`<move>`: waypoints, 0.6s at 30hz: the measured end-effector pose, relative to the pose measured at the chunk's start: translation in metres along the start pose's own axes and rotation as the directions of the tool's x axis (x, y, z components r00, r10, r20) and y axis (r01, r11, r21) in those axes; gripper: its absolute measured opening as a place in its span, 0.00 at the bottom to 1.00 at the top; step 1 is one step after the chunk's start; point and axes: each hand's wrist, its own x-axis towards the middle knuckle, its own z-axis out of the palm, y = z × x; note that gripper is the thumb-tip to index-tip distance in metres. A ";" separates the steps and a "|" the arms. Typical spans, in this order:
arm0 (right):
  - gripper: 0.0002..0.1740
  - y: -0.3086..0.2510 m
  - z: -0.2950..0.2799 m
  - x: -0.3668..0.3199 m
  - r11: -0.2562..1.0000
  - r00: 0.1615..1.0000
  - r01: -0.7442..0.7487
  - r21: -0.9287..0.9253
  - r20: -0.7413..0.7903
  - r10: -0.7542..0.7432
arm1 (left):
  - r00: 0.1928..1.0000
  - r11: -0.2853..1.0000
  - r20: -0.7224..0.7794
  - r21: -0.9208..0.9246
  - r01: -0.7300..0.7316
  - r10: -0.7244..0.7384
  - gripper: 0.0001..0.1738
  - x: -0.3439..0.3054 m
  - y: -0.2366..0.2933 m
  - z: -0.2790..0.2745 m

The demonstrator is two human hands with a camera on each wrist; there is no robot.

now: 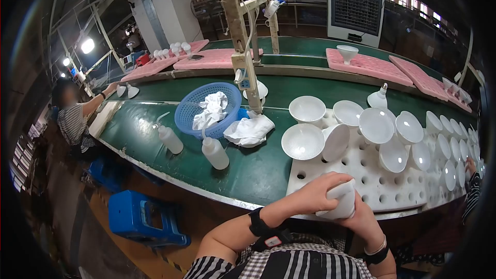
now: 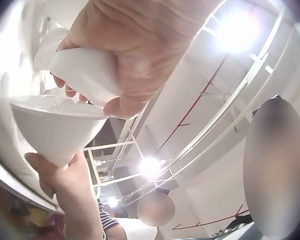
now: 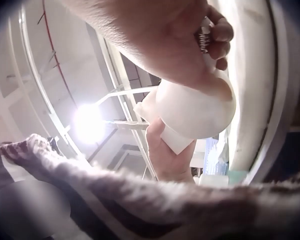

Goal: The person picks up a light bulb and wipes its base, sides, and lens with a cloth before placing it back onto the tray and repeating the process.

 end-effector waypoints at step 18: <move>0.43 0.025 -0.018 0.009 0.863 0.937 -0.314 0.397 0.276 0.214 | 0.998 0.996 -0.014 -0.066 0.054 -0.055 0.36 -0.002 -0.006 0.006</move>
